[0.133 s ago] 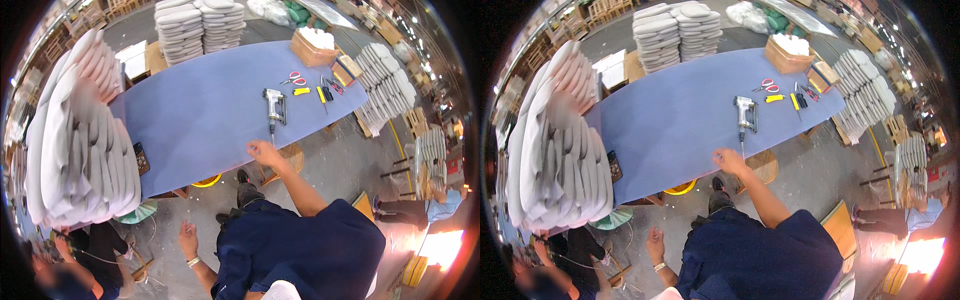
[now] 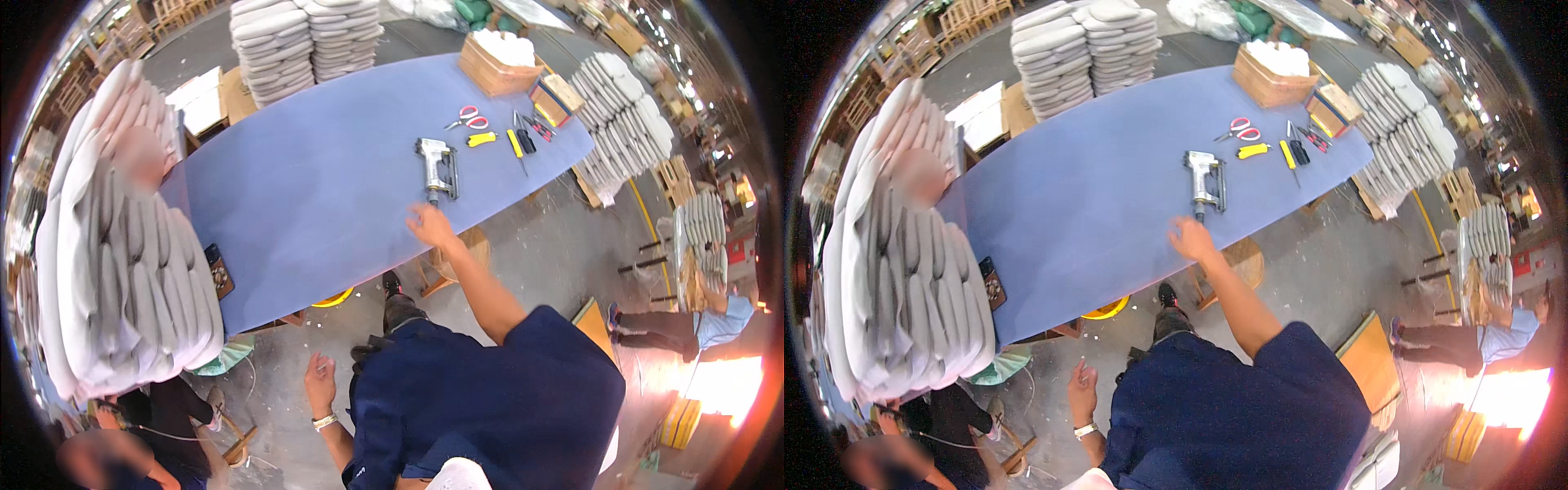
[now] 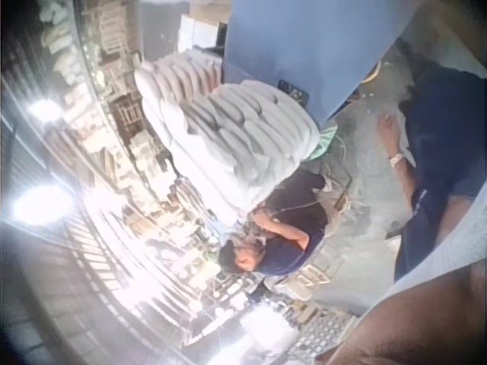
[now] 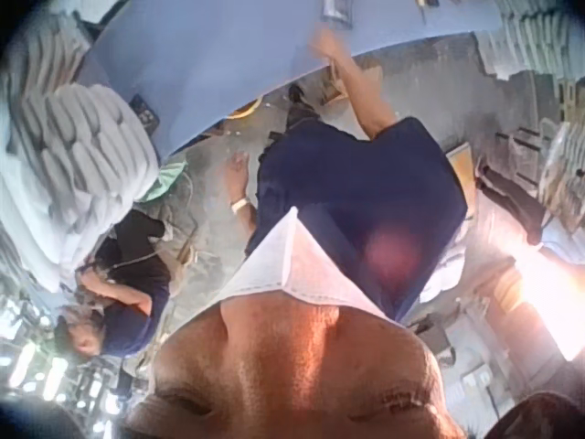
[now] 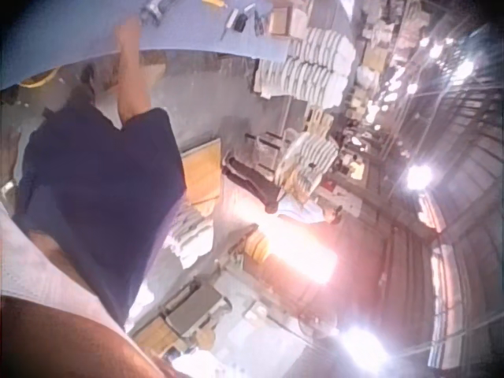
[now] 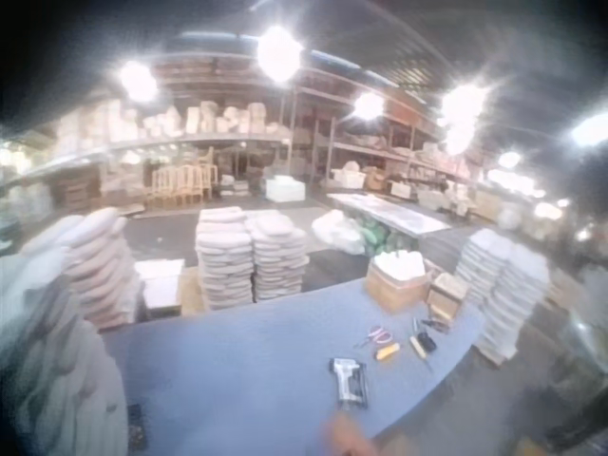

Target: The person assembles cushion covers by inserting foam inserts, aligning edges, and securing them with a staple gun. They handle multiple cushions, using scissors to trim excess fabric and a box of staples to reload the tool as needed.

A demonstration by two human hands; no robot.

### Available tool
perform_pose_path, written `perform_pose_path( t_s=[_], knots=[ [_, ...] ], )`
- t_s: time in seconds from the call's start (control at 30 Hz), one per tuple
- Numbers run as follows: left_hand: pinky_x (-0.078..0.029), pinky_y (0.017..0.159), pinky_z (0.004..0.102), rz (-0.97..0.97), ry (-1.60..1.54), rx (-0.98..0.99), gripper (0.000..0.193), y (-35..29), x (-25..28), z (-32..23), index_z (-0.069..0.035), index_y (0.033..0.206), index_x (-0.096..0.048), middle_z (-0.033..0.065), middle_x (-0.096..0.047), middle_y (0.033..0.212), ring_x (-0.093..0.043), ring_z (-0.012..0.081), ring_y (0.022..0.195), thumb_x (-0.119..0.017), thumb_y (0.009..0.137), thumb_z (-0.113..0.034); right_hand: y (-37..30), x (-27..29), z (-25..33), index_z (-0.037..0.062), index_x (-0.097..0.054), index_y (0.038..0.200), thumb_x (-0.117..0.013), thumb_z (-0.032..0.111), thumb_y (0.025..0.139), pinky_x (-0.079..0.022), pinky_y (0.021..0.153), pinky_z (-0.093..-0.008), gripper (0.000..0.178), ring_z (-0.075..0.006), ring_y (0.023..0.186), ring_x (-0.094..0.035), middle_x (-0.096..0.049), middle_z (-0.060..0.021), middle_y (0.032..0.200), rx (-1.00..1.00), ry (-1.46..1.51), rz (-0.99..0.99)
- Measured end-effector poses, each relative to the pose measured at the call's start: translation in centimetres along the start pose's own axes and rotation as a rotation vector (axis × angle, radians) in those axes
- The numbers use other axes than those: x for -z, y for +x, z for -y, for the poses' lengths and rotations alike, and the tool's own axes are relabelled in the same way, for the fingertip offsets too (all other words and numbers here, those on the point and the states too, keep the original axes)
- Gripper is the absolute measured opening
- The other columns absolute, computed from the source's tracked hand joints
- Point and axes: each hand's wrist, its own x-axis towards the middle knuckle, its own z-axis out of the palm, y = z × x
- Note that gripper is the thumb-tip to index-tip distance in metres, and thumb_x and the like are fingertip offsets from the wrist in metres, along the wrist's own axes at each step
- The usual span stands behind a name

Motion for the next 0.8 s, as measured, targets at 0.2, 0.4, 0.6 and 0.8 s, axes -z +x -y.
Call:
perform_pose_path(
  t_s=[0.2, 0.4, 0.6, 0.8],
  knots=[
    [-0.058, 0.086, 0.0359, 0.187, 0.064, -0.005, 0.052, 7.4, -5.6, -7.6, -0.004, 0.142, -0.055, 0.0198, -0.071, 0.119, -0.073, 0.0268, 0.099, -0.07, 0.095, -0.022, 10.1, -0.2, -5.5, 0.0077, -0.047, 0.143, -0.072, 0.031, 0.087, -0.048, 0.1, -0.0493, 0.066, -0.0389, 0.122, -0.056, -0.058, -0.0195, 0.131, -0.295, -0.133, -0.171],
    [-0.057, 0.081, 0.0372, 0.238, 0.227, -0.144, 0.051, 16.8, -10.0, -14.1, -0.006, 0.14, -0.057, 0.0174, -0.071, 0.122, -0.074, 0.0254, 0.098, -0.07, 0.096, -0.026, 13.4, -1.5, -9.3, 0.0131, -0.043, 0.148, -0.073, 0.026, 0.084, -0.045, 0.094, -0.0483, 0.072, -0.0356, 0.112, -0.058, -0.059, -0.0175, 0.122, -0.201, -0.206, -0.209],
    [-0.056, 0.081, 0.0365, 0.273, 0.222, -0.102, 0.052, 21.2, -13.2, -21.1, -0.006, 0.141, -0.057, 0.0182, -0.071, 0.122, -0.074, 0.0243, 0.097, -0.072, 0.094, -0.025, 9.9, 2.3, -14.0, 0.028, -0.048, 0.147, -0.067, 0.01, 0.085, -0.042, 0.096, -0.045, 0.068, -0.0319, 0.109, -0.057, -0.058, -0.0149, 0.127, -0.023, -0.193, -0.179],
    [-0.056, 0.084, 0.0375, 0.414, 0.314, -0.072, 0.055, 24.9, -16.2, -21.2, -0.008, 0.141, -0.057, 0.018, -0.071, 0.121, -0.073, 0.0258, 0.099, -0.074, 0.093, -0.027, 11.3, 5.7, -20.2, 0.0349, -0.048, 0.15, -0.063, 0.004, 0.082, -0.042, 0.1, -0.0459, 0.076, -0.0315, 0.114, -0.057, -0.056, -0.0116, 0.138, 0.074, -0.307, -0.153]
  ],
)
